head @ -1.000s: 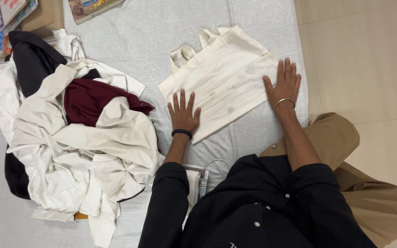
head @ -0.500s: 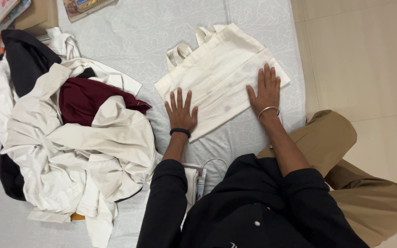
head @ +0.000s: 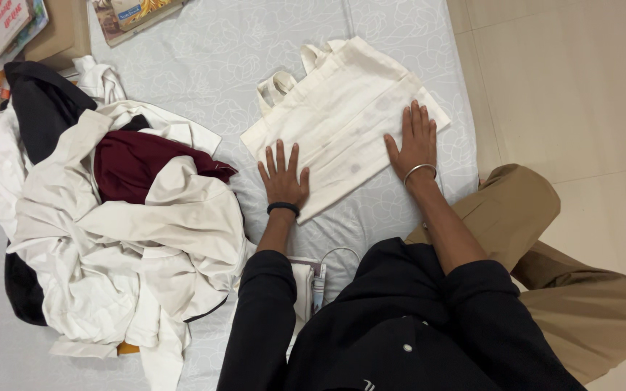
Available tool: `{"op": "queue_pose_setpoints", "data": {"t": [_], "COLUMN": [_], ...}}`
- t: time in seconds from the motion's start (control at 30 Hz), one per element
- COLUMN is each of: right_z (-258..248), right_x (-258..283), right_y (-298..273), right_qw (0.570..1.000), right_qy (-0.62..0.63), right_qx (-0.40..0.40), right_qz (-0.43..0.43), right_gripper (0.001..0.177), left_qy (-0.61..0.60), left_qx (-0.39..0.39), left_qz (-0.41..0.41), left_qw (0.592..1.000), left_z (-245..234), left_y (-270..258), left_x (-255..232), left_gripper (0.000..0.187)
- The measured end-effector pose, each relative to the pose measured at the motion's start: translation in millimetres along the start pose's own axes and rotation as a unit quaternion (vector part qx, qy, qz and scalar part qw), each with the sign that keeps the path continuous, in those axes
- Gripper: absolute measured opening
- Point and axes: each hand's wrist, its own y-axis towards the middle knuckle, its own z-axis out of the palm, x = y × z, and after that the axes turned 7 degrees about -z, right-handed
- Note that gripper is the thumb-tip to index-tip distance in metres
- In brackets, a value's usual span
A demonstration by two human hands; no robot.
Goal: The person folds a white tank top and a white tote bag by hand while sitting on the floor next to a bed.
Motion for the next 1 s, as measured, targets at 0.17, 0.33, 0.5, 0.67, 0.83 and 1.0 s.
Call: {"op": "queue_pose_setpoints", "data": {"t": [0.17,0.33,0.5,0.67,0.83,1.0], "right_z": [1,5,0,-7,-2,-4], "right_x": [-2,-3,0,2,-1,-1], "right_y": [-7,-6,-4,-9,-5,-7], "right_qw": [1.000,1.000,1.000,0.998,0.998,0.998], "right_qy": [0.002,-0.003,0.005,0.021,0.004,0.004], "right_qx": [0.003,0.009,0.011,-0.015,-0.005,-0.001], "right_qz": [0.021,0.022,0.027,0.057,0.062,0.066], "right_gripper": [0.079,0.080,0.080,0.085,0.085,0.085], "left_qy": [-0.004,-0.005,-0.007,0.001,-0.002,0.000], "left_qx": [0.014,0.012,0.010,0.007,0.009,-0.002], "left_qz": [-0.006,-0.005,-0.007,-0.003,-0.005,0.001], "left_qw": [1.000,1.000,1.000,1.000,1.000,1.000], "left_z": [-1,-2,-3,-1,1,3], "left_y": [0,0,0,1,0,-1], "left_x": [-1,-1,-2,-1,-1,-2], "left_gripper": [0.068,0.067,0.067,0.067,0.066,0.064]}}
